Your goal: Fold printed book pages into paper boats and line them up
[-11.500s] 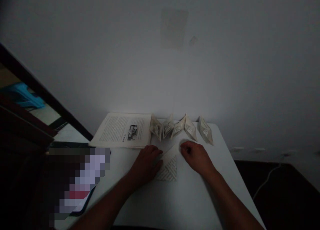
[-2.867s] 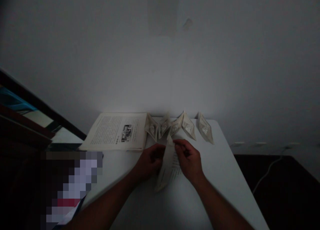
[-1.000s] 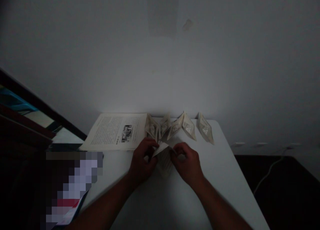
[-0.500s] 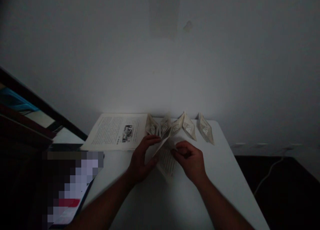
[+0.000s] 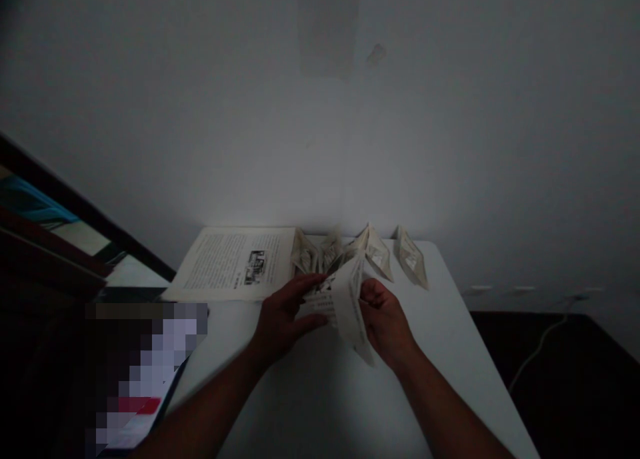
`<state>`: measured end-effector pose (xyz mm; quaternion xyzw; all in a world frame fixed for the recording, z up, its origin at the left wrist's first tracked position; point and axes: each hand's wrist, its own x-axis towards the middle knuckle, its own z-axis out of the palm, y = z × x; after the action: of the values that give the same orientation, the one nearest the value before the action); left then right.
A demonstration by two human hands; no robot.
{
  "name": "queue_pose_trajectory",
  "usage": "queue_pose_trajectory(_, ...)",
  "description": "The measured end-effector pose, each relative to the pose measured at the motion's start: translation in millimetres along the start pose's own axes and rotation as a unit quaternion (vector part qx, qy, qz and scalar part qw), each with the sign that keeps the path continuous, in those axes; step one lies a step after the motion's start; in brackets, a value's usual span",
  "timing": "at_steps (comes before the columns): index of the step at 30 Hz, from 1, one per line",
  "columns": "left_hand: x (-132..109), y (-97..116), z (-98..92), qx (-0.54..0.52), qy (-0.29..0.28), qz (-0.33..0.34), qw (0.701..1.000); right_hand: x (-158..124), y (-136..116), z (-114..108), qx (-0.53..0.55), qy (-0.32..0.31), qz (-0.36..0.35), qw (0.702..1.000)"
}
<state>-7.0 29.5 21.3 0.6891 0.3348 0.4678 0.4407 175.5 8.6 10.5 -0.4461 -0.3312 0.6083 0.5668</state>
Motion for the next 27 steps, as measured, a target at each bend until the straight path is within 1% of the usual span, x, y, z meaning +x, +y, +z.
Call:
queue_pose_trajectory(4, 0.1, 1.1, 0.3, -0.012, 0.032, -0.025, 0.999, -1.1, 1.8, 0.4, -0.082, 0.0, -0.018, 0.996)
queue_pose_trajectory(7, -0.2, -0.8, 0.1, -0.027, 0.031, -0.023, 0.999, -3.6, -0.2, -2.7, -0.177, -0.016, -0.04, 0.983)
queue_pose_trajectory(9, -0.1, -2.2, 0.1, -0.043, 0.024, -0.019, 0.999, -7.0, -3.8, -5.1, -0.228, -0.061, -0.043, 0.971)
queue_pose_trajectory(11, 0.6, -3.0, 0.2, -0.065, 0.013, -0.021, 0.998, -11.5, -7.8, -7.6, -0.248, -0.122, -0.024, 0.961)
queue_pose_trajectory(13, 1.3, -3.2, 1.0, -0.096, 0.0, -0.03, 0.995, -16.4, -10.6, -10.3, -0.229, -0.169, 0.028, 0.958)
queue_pose_trajectory(15, 1.6, -3.3, 2.7, -0.129, -0.014, -0.049, 0.99, -20.8, -11.3, -13.3, -0.196, -0.204, 0.102, 0.954)
queue_pose_trajectory(17, 1.1, -3.4, 5.4, -0.161, -0.031, -0.084, 0.983, -24.2, -9.6, -16.2, -0.174, -0.226, 0.167, 0.944)
queue_pose_trajectory(18, 0.6, -3.5, 6.9, -0.178, -0.039, -0.108, 0.977, -25.3, -7.8, -17.4, -0.171, -0.236, 0.189, 0.938)
queue_pose_trajectory(20, -0.1, -3.9, 9.5, -0.204, -0.044, -0.155, 0.966, -26.2, -3.0, -19.1, -0.166, -0.249, 0.205, 0.932)
queue_pose_trajectory(22, -0.3, -4.6, 11.2, -0.211, -0.036, -0.188, 0.958, -25.9, 1.9, -19.0, -0.148, -0.256, 0.208, 0.932)
queue_pose_trajectory(24, 0.1, -5.6, 12.0, -0.202, -0.024, -0.202, 0.958, -25.4, 4.9, -16.9, -0.117, -0.255, 0.21, 0.937)
queue_pose_trajectory(27, 0.8, -7.5, 12.3, -0.198, -0.013, -0.2, 0.959, -26.3, 3.4, -10.6, -0.094, -0.248, 0.21, 0.941)
